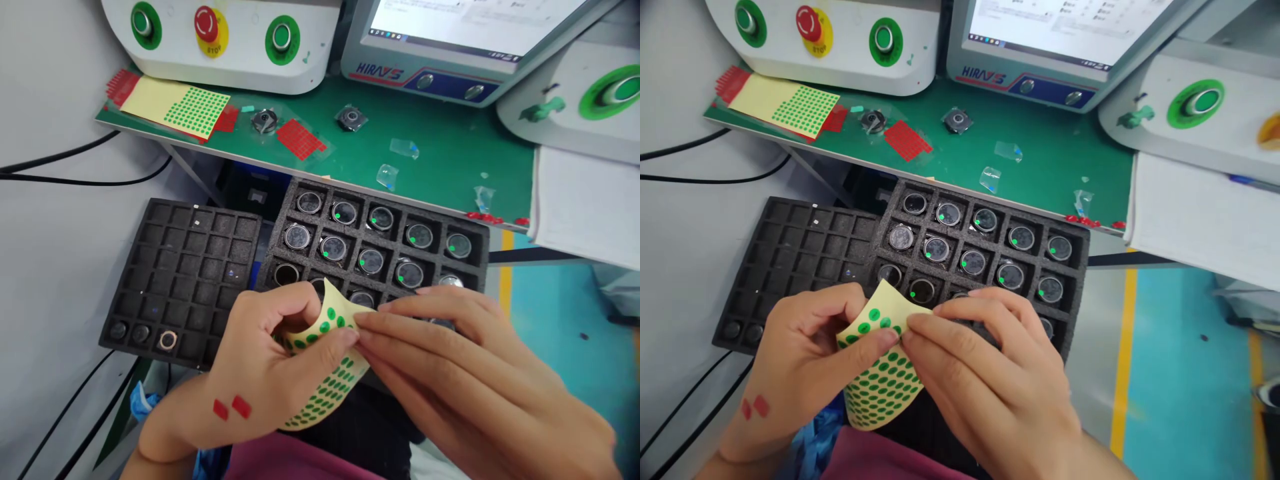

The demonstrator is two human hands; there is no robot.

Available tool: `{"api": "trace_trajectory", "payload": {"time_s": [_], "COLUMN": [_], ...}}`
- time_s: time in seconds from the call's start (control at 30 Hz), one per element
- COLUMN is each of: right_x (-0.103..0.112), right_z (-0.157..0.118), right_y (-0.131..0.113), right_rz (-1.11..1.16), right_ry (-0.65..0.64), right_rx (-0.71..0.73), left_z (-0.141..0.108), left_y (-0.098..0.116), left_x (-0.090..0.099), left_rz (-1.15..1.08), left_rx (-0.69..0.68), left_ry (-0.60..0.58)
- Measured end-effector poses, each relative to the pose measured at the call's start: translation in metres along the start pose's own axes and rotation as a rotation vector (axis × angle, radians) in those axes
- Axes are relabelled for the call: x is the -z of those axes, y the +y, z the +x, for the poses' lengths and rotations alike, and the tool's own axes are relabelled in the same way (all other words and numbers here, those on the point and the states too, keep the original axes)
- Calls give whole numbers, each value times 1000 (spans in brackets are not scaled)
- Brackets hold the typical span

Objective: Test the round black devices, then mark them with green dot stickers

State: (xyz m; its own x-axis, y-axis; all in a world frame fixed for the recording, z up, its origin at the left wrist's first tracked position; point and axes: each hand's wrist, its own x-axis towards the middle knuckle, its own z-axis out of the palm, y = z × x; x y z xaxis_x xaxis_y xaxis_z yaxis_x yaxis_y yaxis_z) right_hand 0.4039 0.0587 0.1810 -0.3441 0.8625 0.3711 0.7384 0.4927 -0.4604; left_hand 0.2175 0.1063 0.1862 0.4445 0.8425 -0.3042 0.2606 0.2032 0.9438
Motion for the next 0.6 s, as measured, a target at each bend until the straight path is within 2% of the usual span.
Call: {"api": "trace_trajectory", "payload": {"time_s": [0.2,0.33,0.6], "right_x": [-4,-6,-11], "right_z": [-10,-13,-9], "right_y": [-1,1,1], "right_rz": [-14,-9,91], "right_ry": [118,98,147], "right_rx": [-29,10,-33], "left_z": [1,2,2], "left_y": [4,4,4], "left_x": [0,0,2], "left_rz": [32,19,11], "left_rx": [4,-5,18], "left_ry": [-51,-20,-27]}}
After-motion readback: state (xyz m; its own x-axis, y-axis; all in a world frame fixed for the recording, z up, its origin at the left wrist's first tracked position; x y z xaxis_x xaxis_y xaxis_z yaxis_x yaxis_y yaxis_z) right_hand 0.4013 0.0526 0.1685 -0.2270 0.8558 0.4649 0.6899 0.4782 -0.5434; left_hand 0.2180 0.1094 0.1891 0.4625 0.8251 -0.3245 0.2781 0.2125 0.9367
